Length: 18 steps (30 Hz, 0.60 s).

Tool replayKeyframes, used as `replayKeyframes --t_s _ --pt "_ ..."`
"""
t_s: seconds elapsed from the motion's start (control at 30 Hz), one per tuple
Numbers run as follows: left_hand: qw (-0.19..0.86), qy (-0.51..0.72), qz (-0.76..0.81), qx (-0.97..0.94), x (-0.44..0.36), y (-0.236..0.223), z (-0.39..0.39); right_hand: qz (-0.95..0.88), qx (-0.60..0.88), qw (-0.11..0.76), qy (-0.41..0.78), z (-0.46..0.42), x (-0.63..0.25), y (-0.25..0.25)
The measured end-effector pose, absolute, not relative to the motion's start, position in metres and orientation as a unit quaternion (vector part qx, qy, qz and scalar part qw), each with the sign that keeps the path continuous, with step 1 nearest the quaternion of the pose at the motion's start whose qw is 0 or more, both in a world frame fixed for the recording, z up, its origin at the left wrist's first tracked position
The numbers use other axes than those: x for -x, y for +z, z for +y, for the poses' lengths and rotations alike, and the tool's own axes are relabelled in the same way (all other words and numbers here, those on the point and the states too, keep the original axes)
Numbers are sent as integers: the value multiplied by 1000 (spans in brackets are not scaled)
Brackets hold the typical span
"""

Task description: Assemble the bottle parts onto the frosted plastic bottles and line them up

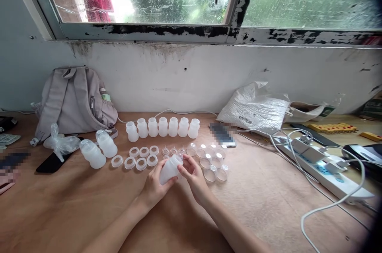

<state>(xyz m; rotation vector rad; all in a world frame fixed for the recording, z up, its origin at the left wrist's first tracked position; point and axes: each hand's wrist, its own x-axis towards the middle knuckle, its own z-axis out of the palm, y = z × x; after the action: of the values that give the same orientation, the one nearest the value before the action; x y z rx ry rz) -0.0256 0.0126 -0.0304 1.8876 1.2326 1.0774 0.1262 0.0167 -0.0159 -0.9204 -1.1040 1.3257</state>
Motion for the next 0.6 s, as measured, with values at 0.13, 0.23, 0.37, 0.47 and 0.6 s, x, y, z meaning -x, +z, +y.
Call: replayKeyframes --t_s 0.13,0.23,0.37,0.47,0.6 --pt "321 412 448 -726 24 -33 11 -509 397 543 538 18 -128 -15" --pt "357 410 433 -719 23 -28 7 -576 401 519 488 20 -133 -9" --pt "397 428 444 -680 22 -24 6 -680 498 495 212 28 -156 4" --pt "428 451 447 -643 24 -23 8 -703 594 384 70 36 -187 11" --pt "466 459 432 -621 28 -19 9 -685 695 211 61 35 -219 10"
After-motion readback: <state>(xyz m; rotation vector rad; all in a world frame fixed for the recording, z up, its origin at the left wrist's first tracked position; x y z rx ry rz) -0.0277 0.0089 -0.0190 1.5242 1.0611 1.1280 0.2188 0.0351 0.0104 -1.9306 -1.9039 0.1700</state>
